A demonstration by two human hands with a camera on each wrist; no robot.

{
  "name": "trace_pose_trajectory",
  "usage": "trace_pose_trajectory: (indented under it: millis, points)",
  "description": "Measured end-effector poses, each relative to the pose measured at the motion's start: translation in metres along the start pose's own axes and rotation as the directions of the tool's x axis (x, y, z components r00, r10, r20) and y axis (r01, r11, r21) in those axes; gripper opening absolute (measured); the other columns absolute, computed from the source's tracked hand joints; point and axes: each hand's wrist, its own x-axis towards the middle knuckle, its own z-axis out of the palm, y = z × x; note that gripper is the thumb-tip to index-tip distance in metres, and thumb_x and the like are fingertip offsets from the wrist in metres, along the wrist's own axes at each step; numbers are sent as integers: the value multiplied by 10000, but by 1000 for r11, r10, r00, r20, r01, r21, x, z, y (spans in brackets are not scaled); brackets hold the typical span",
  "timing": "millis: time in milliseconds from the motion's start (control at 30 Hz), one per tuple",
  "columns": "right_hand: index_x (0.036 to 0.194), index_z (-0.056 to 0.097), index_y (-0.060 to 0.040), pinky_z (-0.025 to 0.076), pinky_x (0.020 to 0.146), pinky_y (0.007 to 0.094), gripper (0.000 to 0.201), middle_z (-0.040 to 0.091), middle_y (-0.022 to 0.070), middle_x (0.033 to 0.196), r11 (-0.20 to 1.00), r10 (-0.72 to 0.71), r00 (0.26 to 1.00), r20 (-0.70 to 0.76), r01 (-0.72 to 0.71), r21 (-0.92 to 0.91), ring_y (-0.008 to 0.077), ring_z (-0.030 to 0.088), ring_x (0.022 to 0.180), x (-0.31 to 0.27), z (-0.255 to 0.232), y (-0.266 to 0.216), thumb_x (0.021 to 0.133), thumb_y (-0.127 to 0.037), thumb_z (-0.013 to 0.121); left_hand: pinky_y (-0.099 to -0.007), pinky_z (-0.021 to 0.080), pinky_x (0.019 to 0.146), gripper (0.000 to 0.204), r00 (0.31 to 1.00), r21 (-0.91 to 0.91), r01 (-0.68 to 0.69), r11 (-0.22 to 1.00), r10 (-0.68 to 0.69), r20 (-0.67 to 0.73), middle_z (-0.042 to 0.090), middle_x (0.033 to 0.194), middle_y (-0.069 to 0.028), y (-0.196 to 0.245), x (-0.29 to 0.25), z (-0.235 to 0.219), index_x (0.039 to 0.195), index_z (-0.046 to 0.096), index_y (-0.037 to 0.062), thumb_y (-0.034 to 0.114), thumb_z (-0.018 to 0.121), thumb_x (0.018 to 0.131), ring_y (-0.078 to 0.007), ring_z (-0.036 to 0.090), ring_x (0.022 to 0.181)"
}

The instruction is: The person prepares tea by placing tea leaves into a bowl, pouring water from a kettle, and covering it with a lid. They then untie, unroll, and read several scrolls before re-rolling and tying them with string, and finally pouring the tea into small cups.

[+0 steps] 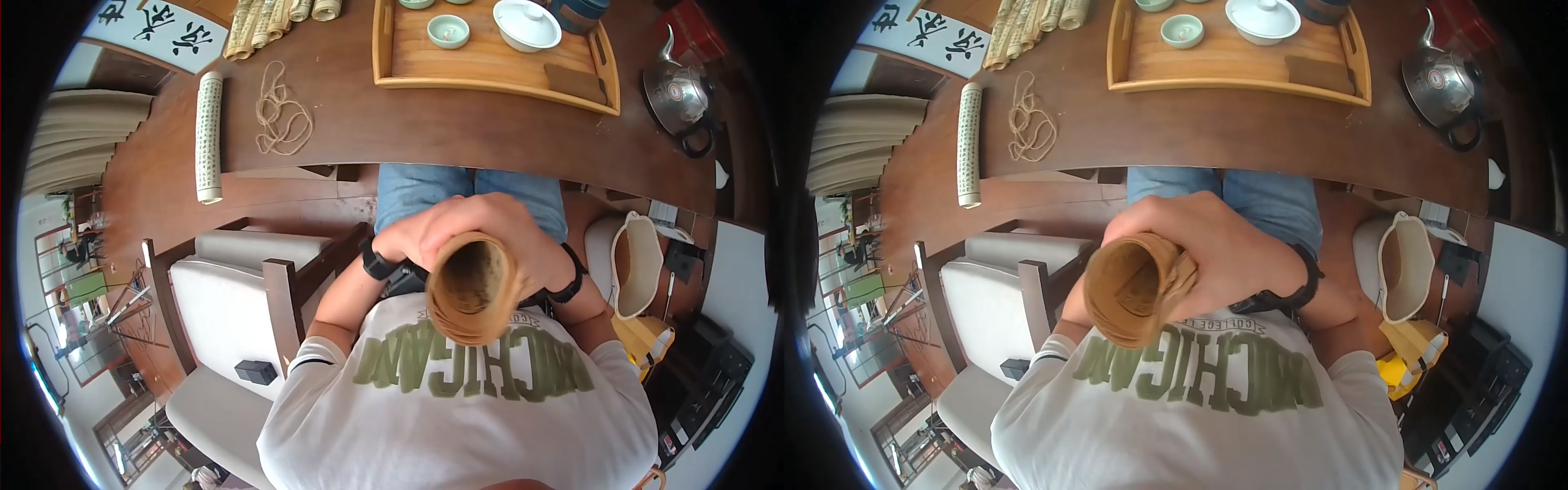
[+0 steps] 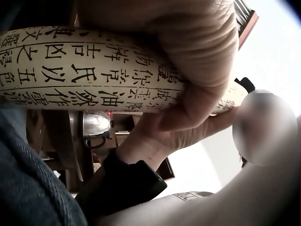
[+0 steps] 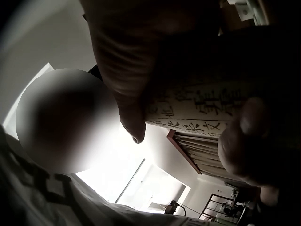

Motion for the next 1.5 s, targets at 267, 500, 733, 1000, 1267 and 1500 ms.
trace_pose_trajectory:
  millis: [267,500,733,1000,1267,1500]
  points:
    - [1134,630,-58,568,797,344,634,724,94,1046,982,123,910,-395,-168,-81,248,726,890,-9,14,15,639,-228,988,-382,401,1137,818,782,-309,321,895,-435,-446,537,1409,-112,90,25,30,1440,506,36,341,884,783,-241,516,1326]
    - [1102,628,-13,555,709,355,410,716,131,937,968,-241,864,-442,183,-171,266,678,745,11,18,18,802,-145,874,-403,508,973,547,802,400,121,909,148,-579,644,1225,-171,22,27,21,1314,537,34,242,769,865,-327,641,1136]
    - [1214,633,-8,554,751,307,598,727,119,1038,996,-60,971,-234,41,-83,218,707,861,40,5,-17,713,-164,921,-391,525,957,597,912,30,117,993,-96,-398,657,1222,-157,47,15,20,1366,500,50,186,779,856,-306,659,1113]
    - [1343,587,17,533,875,299,698,710,88,1147,897,190,930,314,-294,329,129,655,992,43,-6,-18,732,-123,894,-381,531,972,725,973,-217,229,949,-217,80,651,1271,-141,-4,3,16,1452,436,61,151,806,835,-274,659,1147]
    - [1169,516,-25,527,688,283,364,654,64,877,975,104,835,-540,-193,-110,114,635,770,35,20,-7,880,11,734,-371,536,988,859,847,203,296,933,-158,-507,646,1320,-126,-19,10,25,1539,372,71,115,833,815,-243,658,1181]
    - [995,557,-46,479,638,238,326,623,27,781,890,312,950,-21,-285,355,94,596,695,49,2,-30,791,-15,810,-341,512,1030,594,934,-173,331,928,-296,198,680,1232,-70,-10,-12,17,1307,580,47,208,876,818,-189,621,1208]
